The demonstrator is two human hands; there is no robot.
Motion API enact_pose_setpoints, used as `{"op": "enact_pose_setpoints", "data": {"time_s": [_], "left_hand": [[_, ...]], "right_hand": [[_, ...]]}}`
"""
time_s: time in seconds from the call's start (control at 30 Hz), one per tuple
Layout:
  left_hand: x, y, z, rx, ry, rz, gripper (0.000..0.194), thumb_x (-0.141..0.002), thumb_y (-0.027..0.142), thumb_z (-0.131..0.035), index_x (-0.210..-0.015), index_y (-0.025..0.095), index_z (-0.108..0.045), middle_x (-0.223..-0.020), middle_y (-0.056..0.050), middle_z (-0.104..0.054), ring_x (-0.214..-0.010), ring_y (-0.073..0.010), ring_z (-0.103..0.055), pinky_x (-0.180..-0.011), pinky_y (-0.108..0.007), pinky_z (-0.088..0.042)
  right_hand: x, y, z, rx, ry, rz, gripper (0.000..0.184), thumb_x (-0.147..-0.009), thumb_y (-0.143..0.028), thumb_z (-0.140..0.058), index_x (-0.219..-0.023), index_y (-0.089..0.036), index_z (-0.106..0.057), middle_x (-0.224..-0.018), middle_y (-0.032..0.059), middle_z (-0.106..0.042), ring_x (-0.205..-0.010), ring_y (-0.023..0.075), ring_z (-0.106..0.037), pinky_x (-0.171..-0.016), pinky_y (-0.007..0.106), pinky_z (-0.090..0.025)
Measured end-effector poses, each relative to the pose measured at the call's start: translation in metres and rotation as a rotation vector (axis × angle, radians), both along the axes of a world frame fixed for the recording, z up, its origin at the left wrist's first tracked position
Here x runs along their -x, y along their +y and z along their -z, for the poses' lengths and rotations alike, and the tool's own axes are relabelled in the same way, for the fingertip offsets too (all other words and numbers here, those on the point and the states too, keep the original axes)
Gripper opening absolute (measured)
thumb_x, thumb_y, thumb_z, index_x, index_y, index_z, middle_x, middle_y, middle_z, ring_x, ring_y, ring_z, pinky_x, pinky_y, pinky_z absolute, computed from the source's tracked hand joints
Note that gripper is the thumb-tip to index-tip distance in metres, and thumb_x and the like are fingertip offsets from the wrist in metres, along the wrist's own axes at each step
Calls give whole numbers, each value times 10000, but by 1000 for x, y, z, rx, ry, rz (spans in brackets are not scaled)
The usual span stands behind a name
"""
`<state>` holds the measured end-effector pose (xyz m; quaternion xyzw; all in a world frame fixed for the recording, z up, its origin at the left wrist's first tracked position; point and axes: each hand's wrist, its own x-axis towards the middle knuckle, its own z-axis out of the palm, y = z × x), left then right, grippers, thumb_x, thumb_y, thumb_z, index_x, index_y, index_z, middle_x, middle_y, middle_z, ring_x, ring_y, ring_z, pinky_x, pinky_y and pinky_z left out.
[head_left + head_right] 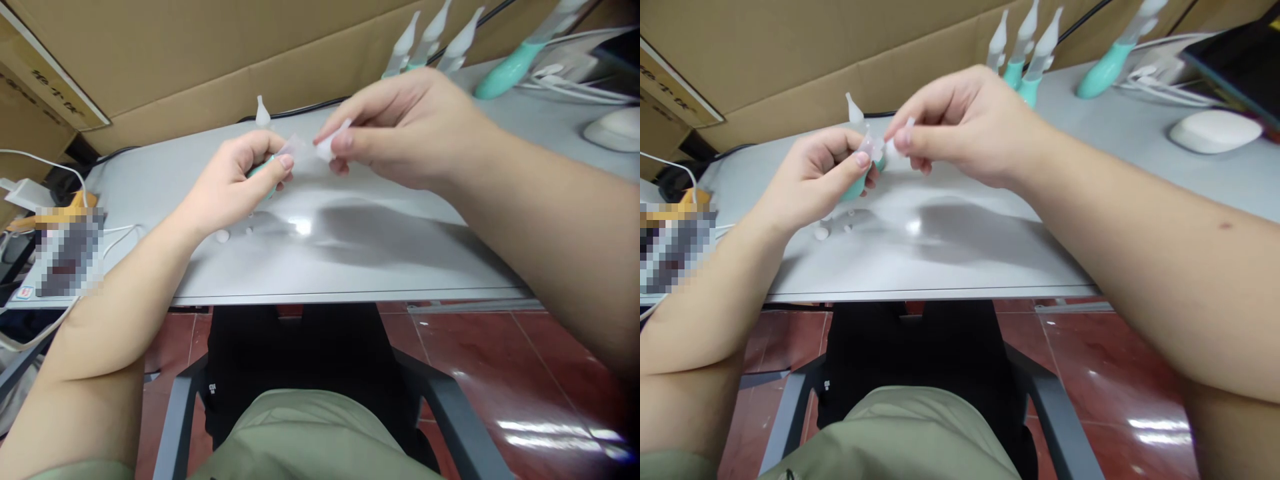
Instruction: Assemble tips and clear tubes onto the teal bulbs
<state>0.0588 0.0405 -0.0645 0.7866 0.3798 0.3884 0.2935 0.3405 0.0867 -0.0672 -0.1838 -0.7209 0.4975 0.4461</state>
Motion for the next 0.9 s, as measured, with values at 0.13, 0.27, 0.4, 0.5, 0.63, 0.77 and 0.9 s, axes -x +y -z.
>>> {"op": "enact_pose_setpoints", "data": {"time_s": [0.13,0.27,0.4,0.5,0.63,0.77,0.9], "left_hand": [[-2,-4,-2,3,19,-16,561,-1145,823,-928,-1089,269,-857,-1016,-79,-848,-1002,-262,-820,-950,-408,-698],[-5,-7,-4,13,32,-11,551,-1136,823,-931,-1087,278,-872,-1024,-78,-858,-983,-267,-803,-915,-419,-676],[-8,-10,-5,24,30,4,612,-1102,867,-937,-1068,261,-867,-1025,-83,-871,-923,-251,-769,-842,-403,-643],[-9,-10,-4,43,36,-3,628,-1089,888,-937,-1063,265,-859,-1002,-80,-869,-847,-238,-731,-717,-386,-578],[-9,-10,-1,9,54,-14,585,-1114,849,-933,-1073,268,-875,-988,-80,-869,-833,-248,-744,-711,-392,-599],[-9,-11,0,-55,84,-25,513,-1163,770,-902,-1089,263,-896,-999,-82,-888,-922,-280,-805,-858,-417,-700],[-11,-15,-3,-86,98,-37,506,-1160,758,-897,-1081,258,-901,-1018,-88,-909,-980,-300,-820,-930,-429,-716]], "right_hand": [[10,1,4,52,187,74,354,-783,-401,-1302,-938,-290,-1004,-809,2,-825,-730,167,-718,-694,333,-649],[15,1,9,53,176,47,285,-882,-316,-1264,-992,-257,-1008,-847,11,-847,-783,166,-748,-782,333,-676],[13,-1,10,36,126,59,210,-956,-207,-1203,-1007,-243,-1003,-858,5,-845,-779,162,-757,-815,339,-682],[12,-4,9,26,121,75,205,-955,-194,-1200,-1011,-256,-1014,-884,4,-860,-788,163,-763,-821,337,-687],[12,-3,10,7,117,60,213,-916,-193,-1216,-984,-289,-1038,-857,9,-865,-779,172,-754,-777,343,-660],[11,-2,9,-6,68,72,217,-913,-140,-1184,-970,-295,-1044,-856,27,-885,-771,185,-744,-770,360,-653],[8,-6,5,9,64,59,265,-882,-75,-1127,-948,-321,-1055,-891,28,-917,-782,182,-747,-761,346,-642]]}}
